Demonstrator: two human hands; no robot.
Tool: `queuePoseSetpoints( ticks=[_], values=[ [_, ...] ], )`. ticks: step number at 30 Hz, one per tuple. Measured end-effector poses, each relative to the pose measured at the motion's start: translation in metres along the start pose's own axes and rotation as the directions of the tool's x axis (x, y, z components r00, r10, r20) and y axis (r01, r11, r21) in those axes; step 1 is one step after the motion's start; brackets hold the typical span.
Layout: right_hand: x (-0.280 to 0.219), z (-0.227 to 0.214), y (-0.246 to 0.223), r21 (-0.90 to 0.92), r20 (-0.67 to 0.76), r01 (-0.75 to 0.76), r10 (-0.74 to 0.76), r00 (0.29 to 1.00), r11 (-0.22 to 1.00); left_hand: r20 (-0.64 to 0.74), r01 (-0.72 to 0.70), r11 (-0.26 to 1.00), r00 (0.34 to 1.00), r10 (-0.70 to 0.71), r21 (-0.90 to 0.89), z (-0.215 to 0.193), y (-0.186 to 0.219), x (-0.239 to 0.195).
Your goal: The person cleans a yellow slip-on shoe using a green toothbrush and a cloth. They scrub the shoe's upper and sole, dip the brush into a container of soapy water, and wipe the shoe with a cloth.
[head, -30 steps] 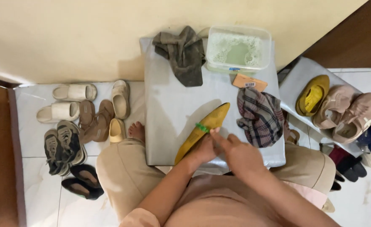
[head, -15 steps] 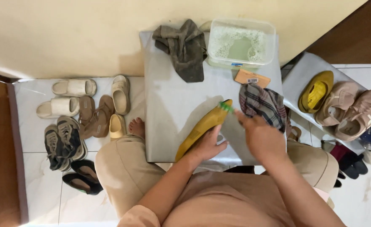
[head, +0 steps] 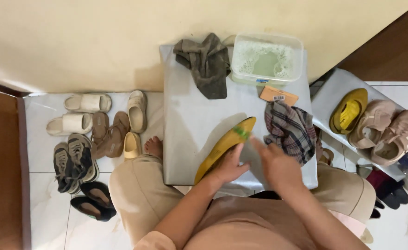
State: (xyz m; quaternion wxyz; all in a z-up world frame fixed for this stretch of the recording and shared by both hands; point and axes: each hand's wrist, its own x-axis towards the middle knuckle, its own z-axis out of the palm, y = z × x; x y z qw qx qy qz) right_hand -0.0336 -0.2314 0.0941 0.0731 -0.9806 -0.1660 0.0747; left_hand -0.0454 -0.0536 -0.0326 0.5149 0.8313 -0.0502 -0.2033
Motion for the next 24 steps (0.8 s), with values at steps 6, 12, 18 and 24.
queuePoseSetpoints(
  ticks=[6,12,18,24],
  values=[
    [0.024,0.016,0.04,0.146,-0.142,-0.067,0.088,0.986,0.987,0.014,0.005,0.992,1.0,-0.003,-0.126,0.002,0.0,0.0],
    [0.007,0.035,-0.002,0.273,-0.228,0.098,-0.035,0.973,0.957,-0.007,0.027,0.972,1.0,-0.029,-0.232,-0.032,0.045,-0.014],
    [0.027,0.03,0.005,0.358,-0.137,-0.075,0.132,0.982,0.931,-0.063,0.01,0.924,0.997,-0.037,-0.383,-0.015,0.018,-0.001],
    [0.04,0.044,0.022,0.386,-0.051,-0.128,0.16,0.986,0.913,-0.12,-0.023,0.837,0.991,-0.052,-0.547,-0.011,0.0,0.006]
  ],
)
